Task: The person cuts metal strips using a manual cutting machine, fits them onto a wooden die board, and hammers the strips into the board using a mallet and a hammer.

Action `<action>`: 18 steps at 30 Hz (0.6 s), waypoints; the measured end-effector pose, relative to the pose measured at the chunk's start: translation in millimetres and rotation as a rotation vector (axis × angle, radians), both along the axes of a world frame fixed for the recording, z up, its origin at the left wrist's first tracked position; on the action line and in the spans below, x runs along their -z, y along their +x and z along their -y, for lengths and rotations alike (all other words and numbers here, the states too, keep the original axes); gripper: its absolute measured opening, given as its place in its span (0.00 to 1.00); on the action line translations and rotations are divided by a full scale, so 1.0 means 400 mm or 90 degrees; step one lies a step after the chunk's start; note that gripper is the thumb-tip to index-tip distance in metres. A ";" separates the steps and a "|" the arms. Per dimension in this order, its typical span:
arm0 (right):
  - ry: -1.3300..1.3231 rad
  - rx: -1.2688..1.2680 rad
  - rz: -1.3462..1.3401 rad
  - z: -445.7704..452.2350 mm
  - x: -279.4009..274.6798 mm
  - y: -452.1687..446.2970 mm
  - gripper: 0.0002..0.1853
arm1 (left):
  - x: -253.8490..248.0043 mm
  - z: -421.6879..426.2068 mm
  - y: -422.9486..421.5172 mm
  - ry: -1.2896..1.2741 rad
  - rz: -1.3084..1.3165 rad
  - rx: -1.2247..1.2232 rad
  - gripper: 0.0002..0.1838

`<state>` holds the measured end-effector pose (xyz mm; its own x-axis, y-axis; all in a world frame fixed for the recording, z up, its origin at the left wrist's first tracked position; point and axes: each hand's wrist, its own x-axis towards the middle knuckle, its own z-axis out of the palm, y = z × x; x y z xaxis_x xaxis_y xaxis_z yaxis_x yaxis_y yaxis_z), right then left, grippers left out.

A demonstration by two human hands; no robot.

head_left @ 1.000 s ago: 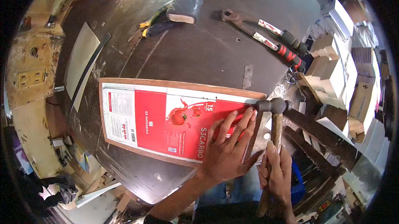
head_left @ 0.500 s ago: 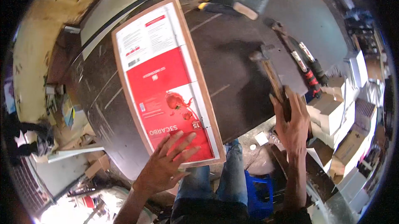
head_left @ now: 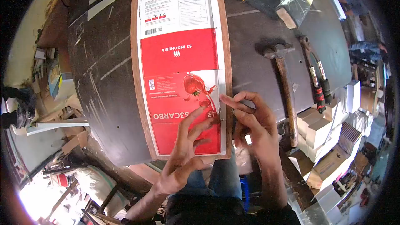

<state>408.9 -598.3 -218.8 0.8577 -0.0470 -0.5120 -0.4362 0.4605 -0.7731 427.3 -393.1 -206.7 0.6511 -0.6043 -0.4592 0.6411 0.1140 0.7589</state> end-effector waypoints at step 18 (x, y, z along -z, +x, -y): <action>0.066 0.082 -0.257 -0.050 -0.037 -0.175 0.09 | -0.026 -0.026 -0.139 -0.008 -0.154 -0.036 0.51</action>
<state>338.9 -578.5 -204.1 0.5781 -0.0709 -0.8129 -0.6278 0.5977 -0.4986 371.8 -382.7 -196.4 0.5561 -0.5760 -0.5992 0.7966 0.1635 0.5820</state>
